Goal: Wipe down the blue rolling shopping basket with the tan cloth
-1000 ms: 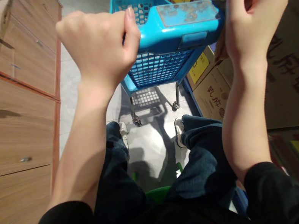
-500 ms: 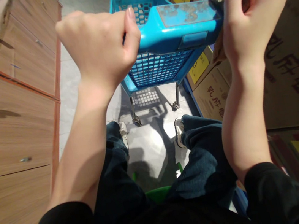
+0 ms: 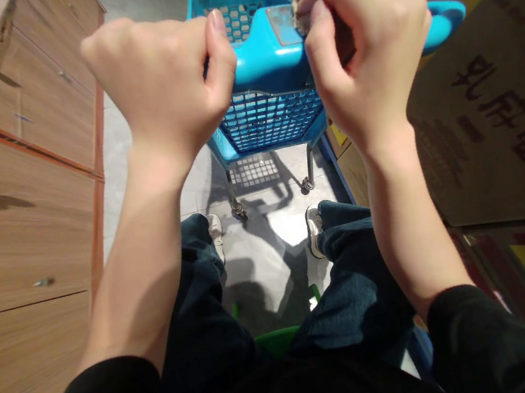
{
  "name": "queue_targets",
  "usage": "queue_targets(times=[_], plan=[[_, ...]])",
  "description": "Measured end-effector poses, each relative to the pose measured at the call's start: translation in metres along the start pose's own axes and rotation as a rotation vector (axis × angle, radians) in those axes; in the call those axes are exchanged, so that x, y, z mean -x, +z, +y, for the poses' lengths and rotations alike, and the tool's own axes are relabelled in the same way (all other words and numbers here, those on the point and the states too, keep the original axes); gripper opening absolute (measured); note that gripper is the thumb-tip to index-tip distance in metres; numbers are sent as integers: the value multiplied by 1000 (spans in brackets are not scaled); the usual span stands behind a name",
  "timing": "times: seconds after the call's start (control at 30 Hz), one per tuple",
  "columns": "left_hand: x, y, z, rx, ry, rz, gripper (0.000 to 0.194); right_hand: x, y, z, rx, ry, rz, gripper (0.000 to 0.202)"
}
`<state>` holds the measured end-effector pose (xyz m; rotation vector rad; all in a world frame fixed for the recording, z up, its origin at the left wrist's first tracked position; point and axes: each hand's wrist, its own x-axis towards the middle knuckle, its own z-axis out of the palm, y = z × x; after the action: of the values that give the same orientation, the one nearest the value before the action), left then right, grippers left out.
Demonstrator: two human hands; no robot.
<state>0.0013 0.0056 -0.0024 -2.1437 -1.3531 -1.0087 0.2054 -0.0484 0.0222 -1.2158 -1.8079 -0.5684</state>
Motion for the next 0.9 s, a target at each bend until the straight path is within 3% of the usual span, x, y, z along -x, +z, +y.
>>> queue_targets(times=[0.1,0.23,0.4,0.7,0.9], plan=[[-1,-4,3,-15,-12,-25,67,-2,-1,2,-22,28,-7,26],[0,-8,6,-8,-24,-30,62,-5,-5,26,-58,65,71,27],[2,-5,3,24,37,54,63,-5,-3,52,-33,80,47,21],[3,-5,2,68,23,39,63,-1,-1,32,-44,150,25,14],[-2,-3,5,-8,-36,-48,67,-1,-4,16,-79,28,-1,20]])
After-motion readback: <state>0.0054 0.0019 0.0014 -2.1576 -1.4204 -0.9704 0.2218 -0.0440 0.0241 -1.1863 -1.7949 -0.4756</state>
